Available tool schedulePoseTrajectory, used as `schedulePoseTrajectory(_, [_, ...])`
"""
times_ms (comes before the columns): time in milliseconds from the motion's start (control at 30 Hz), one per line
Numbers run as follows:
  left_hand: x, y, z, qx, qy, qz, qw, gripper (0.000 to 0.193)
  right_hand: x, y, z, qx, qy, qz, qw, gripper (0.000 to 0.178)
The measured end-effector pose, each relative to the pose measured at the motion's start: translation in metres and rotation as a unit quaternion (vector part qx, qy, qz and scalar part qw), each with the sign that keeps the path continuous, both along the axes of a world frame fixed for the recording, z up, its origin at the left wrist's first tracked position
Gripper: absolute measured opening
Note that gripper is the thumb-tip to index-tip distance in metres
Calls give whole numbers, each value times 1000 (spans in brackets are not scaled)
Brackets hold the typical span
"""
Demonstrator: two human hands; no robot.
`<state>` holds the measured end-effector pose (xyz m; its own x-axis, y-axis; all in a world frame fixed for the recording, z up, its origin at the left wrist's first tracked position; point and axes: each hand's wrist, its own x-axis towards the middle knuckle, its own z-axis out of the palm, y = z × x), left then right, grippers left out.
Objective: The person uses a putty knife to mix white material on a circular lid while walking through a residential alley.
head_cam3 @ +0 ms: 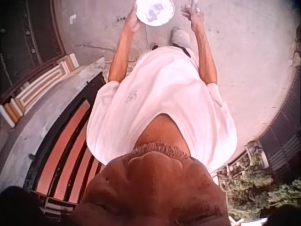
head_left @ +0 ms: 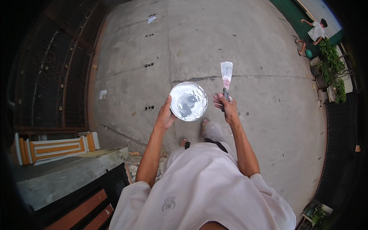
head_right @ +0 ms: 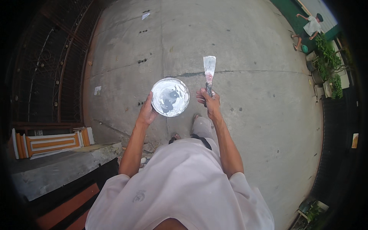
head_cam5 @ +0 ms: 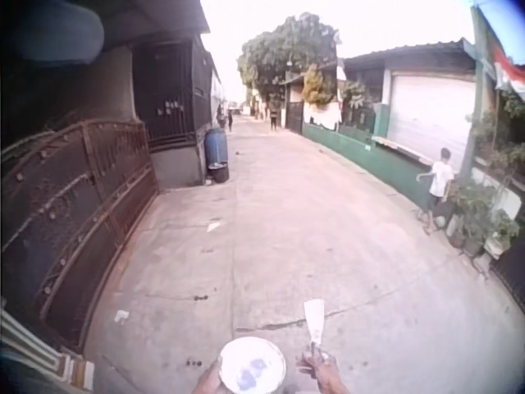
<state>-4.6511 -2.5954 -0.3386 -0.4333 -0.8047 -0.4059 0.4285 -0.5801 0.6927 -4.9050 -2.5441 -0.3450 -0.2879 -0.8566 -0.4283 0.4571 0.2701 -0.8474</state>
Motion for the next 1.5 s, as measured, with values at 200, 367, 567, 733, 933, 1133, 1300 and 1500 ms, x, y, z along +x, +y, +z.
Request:
schedulePoseTrajectory(200, [9,-126,-34,26,22,33,999,51,-47,-51,-96,134,50,-55,988,21])
schedulePoseTrajectory(367, [-8,-246,-35,24,47,44,998,49,-93,-131,-135,178,27,-70,981,15])
schedulePoseTrajectory(567, [-33,-374,-38,34,85,82,992,48,-113,-304,-107,139,77,8,987,15])
schedulePoseTrajectory(733, [-42,-473,-55,79,96,120,985,49,-103,-437,-72,91,103,60,989,21])
schedulePoseTrajectory(933, [-77,-644,-79,69,77,122,987,44,-104,-594,-84,94,107,105,984,23])
schedulePoseTrajectory(1133, [-93,-839,-81,81,91,121,985,35,-127,-746,-77,119,123,58,984,28])
schedulePoseTrajectory(1300, [-86,-1011,-67,109,136,115,978,24,-154,-859,-72,141,125,2,982,28])
schedulePoseTrajectory(1500, [-63,-1184,-53,115,140,84,980,22,-178,-987,-101,147,118,-9,982,26])
